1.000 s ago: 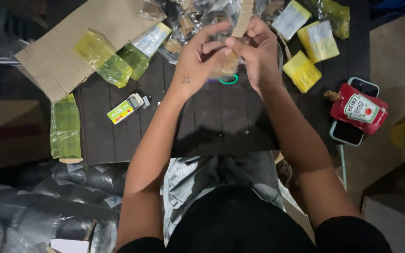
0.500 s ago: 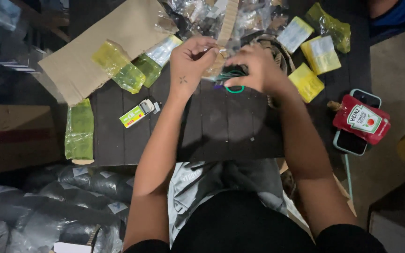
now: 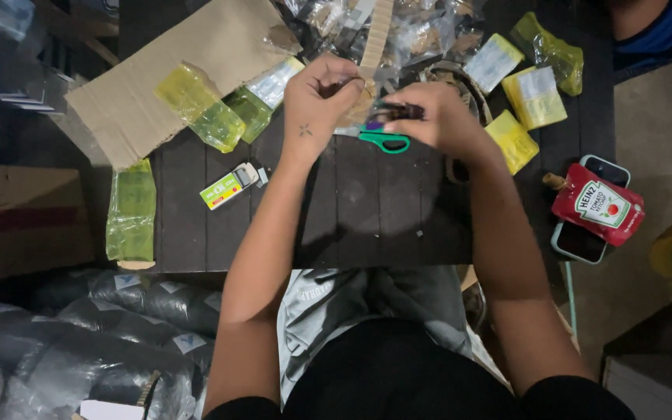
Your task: The person is stapling small plastic bags onto a cardboard strip, likely for retail display. They also use a lighter to seal or trim edges.
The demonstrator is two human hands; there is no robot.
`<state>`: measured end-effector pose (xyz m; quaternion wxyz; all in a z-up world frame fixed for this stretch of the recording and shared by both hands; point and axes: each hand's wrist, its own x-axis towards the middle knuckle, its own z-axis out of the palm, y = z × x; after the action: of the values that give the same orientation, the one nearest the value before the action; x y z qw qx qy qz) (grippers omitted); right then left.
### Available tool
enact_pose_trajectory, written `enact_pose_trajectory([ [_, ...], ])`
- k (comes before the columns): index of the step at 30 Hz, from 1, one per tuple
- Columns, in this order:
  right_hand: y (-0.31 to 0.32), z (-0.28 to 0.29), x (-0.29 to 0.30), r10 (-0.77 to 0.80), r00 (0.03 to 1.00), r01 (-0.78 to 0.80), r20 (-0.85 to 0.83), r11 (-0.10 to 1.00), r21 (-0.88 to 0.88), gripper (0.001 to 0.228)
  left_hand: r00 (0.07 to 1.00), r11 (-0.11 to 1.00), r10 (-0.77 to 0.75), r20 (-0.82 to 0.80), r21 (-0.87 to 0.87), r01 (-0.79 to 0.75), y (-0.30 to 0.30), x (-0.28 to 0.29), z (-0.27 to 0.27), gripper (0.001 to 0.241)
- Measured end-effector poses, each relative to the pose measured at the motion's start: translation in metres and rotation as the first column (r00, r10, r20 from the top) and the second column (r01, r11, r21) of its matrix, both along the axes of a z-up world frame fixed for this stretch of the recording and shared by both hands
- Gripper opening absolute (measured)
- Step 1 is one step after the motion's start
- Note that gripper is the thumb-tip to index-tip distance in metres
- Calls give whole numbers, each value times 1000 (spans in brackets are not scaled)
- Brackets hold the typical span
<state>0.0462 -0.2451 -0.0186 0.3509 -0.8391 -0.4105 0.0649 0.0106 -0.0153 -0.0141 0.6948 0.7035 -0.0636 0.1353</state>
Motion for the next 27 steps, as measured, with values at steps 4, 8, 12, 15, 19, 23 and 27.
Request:
enact_pose_trajectory([
  [4, -8, 34, -11, -142, 961, 159, -239, 986, 54, 29, 999, 999, -34, -28, -33, 33, -1, 0, -3, 5],
  [8, -14, 24, -12, -121, 965, 164, -231, 970, 177, 45, 999, 993, -37, -2, 111, 37, -6, -2, -5, 7],
  [12, -9, 37, -17, -178, 952, 222, -249, 961, 164, 57, 998, 991, -68, -8, 114, 68, -8, -4, 3, 2],
  [15, -16, 18, -8, -168, 974, 197, -151, 959, 205, 49, 996, 985, -90, 3, 145, 89, -9, -6, 7, 5],
  [19, -10, 26, -11, -188, 978, 202, -88, 962, 184, 49, 992, 977, -123, -25, 172, 125, -11, -7, 7, 8],
  [23, -4, 32, -15, -209, 969, 227, -133, 963, 144, 45, 990, 976, -143, -3, 169, 141, -13, -9, 8, 7],
  [27, -4, 30, -14, -246, 968, 251, -52, 962, 108, 34, 989, 964, -147, 0, 225, 143, -13, -9, 9, 7],
])
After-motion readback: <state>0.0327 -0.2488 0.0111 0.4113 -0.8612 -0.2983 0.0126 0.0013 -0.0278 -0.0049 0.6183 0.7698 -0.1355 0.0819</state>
